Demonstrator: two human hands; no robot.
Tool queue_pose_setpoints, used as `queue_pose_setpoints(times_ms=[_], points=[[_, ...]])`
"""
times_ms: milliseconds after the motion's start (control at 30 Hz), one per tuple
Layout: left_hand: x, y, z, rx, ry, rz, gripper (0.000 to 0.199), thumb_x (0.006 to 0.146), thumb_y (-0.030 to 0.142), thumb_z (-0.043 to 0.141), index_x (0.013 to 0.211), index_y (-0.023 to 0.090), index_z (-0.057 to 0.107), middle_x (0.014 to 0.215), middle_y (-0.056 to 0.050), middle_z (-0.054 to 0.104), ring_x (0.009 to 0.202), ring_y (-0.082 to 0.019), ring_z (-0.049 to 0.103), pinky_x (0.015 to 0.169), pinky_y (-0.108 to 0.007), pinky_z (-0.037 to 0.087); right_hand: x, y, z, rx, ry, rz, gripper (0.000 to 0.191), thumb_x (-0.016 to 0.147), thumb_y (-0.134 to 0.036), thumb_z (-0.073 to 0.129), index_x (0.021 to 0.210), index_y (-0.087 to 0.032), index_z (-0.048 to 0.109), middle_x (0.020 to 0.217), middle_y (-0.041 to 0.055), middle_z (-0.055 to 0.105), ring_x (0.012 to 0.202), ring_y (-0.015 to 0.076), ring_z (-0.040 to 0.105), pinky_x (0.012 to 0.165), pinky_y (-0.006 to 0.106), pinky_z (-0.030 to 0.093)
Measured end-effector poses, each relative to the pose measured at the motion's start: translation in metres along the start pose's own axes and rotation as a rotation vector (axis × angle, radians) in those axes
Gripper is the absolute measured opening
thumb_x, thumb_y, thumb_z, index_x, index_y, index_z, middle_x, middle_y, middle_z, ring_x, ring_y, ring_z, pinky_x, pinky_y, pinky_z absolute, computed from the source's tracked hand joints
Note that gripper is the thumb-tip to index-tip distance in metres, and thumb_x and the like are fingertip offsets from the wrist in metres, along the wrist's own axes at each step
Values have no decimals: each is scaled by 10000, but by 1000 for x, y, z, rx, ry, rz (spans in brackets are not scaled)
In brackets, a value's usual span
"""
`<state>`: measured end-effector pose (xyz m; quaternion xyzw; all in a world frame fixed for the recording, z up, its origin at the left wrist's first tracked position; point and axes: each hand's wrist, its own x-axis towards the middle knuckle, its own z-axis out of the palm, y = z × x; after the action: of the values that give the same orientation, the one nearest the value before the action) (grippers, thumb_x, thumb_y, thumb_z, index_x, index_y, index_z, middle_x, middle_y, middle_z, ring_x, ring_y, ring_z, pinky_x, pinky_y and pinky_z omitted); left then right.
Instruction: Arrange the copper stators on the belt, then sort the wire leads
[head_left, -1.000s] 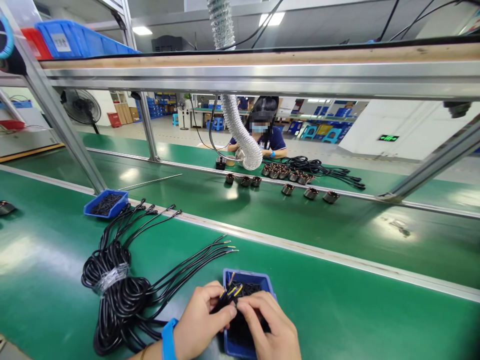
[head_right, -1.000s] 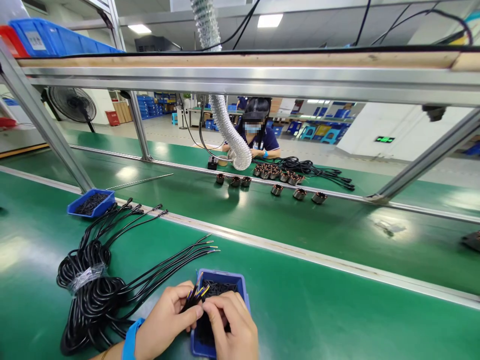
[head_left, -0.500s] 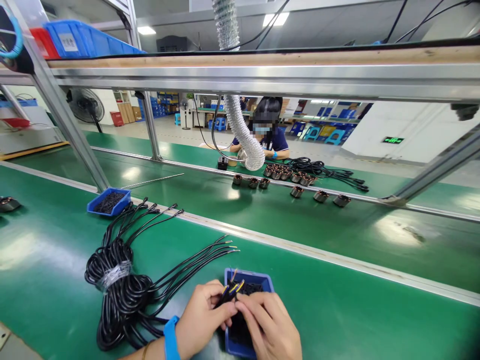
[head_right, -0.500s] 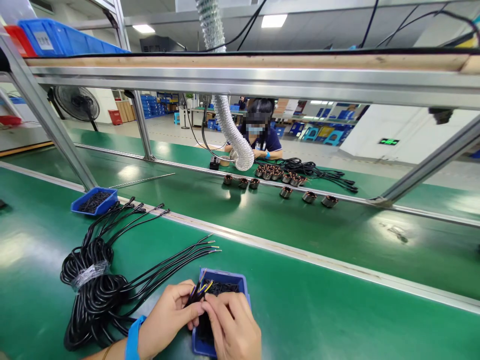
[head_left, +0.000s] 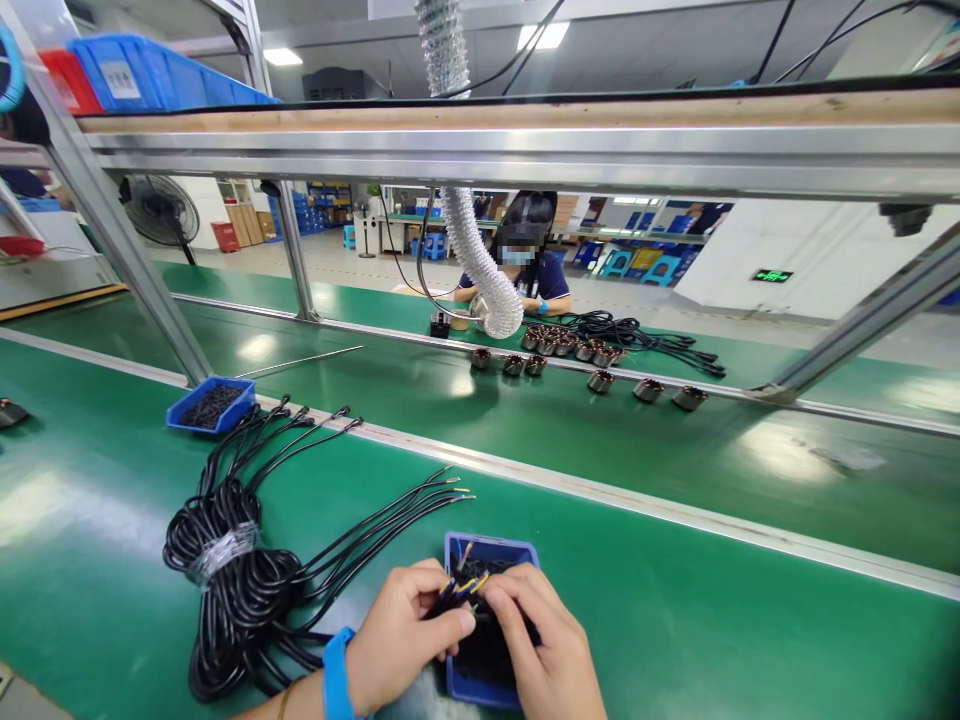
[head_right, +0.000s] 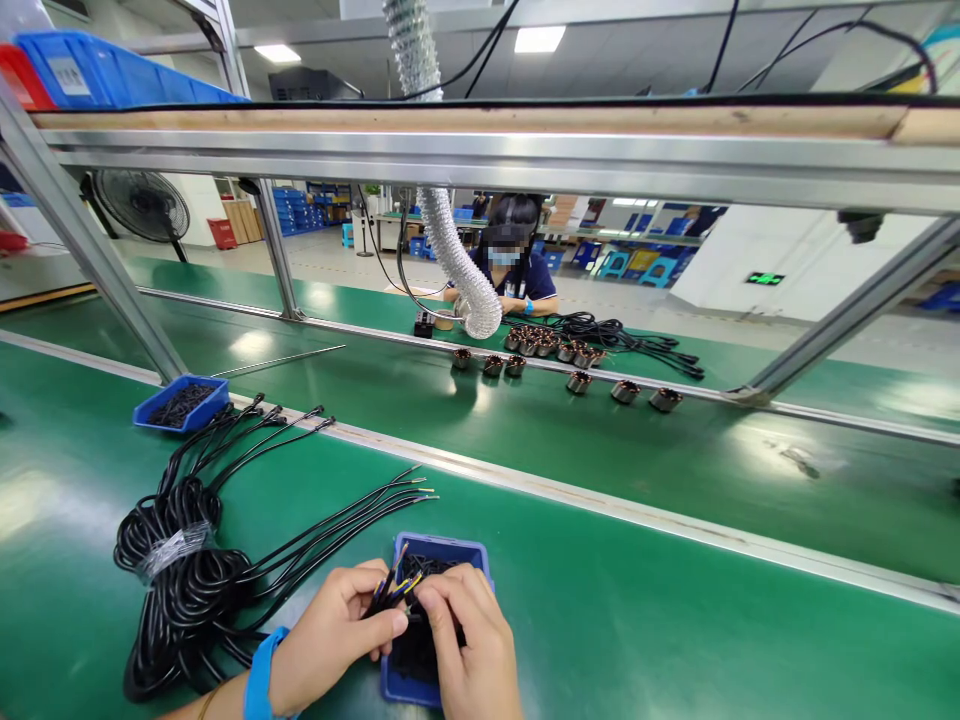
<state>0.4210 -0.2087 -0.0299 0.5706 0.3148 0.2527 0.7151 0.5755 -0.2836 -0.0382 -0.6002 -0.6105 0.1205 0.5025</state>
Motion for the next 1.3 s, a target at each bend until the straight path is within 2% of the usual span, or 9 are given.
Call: queue_pose_setpoints(times_ms=[267, 433, 633, 867, 967, 1033, 1100, 1200, 1300], points=[[2, 4, -3, -31, 5, 32, 230, 714, 284, 760, 711, 165, 563, 779, 18, 515, 670, -113, 526, 578, -225, 426, 6, -1, -15, -82, -172, -107, 224, 999, -237, 516, 1012, -279, 735, 919, 31, 676, 879, 182, 652, 781, 293, 553], [-1, 17, -6, -121, -6, -37, 267, 669, 177, 754, 816, 181, 532, 753, 23, 588, 675, -117, 577, 609, -229, 464, 8, 1, -15, -73, -161, -166, 111, 950, -213, 607, 941, -244, 713, 858, 32, 693, 818, 184, 659, 730, 302, 560], [-1, 18, -8, -201, -34, -47, 390, 629, 277, 873, 837, 161, 564, 725, 14, 614, 625, -117, 618, 573, -227, 487, 8, -6, -2, 43, -80, -161, 107, 949, -245, 624, 875, -229, 699, 776, 15, 707, 725, 165, 664, 660, 267, 561], [-1, 14, -12, -230, -118, -41, 499, 619, 408, 927, 867, 146, 583, 766, -10, 640, 631, -121, 635, 590, -235, 493, 12, -18, -13, 95, -106, -145, 101, 915, -250, 676, 821, -231, 708, 754, 3, 728, 726, 159, 673, 685, 263, 551], [1, 16, -16, -215, -94, 0, 475, 675, 450, 896, 884, 139, 604, 807, -31, 661, 752, -152, 678, 690, -249, 509, 10, -18, -27, 168, -369, -197, 218, 961, -357, 611, 813, -241, 722, 799, 15, 743, 782, 171, 685, 717, 288, 550], [3, 17, -18, -236, -70, 0, 478, 727, 520, 839, 891, 130, 616, 809, -39, 661, 718, -155, 687, 641, -239, 491, 9, -14, -36, 237, -551, -250, 305, 991, -444, 546, 846, -261, 741, 848, 9, 763, 813, 167, 695, 746, 293, 552], [5, 17, -18, -251, -70, -9, 492, 752, 563, 794, 891, 123, 623, 797, -43, 658, 615, -133, 661, 543, -218, 438, 9, -6, -39, 122, -481, -217, 296, 998, -447, 534, 890, -271, 745, 888, 6, 774, 833, 173, 698, 765, 303, 551], [7, 15, -16, -212, -79, 0, 482, 744, 551, 799, 912, 133, 626, 761, -18, 648, 493, -72, 566, 457, -190, 335, 8, 10, -25, -382, -178, -207, 129, 913, -339, 680, 981, -252, 747, 901, 28, 776, 813, 233, 679, 708, 361, 525], [8, 10, -14, -131, -59, -5, 496, 737, 588, 793, 887, 140, 638, 669, 34, 592, 393, -19, 411, 407, -184, 234, 6, 23, -3, -729, -163, -321, 207, 758, -208, 819, 953, -244, 759, 809, 16, 750, 732, 249, 639, 632, 374, 454]])
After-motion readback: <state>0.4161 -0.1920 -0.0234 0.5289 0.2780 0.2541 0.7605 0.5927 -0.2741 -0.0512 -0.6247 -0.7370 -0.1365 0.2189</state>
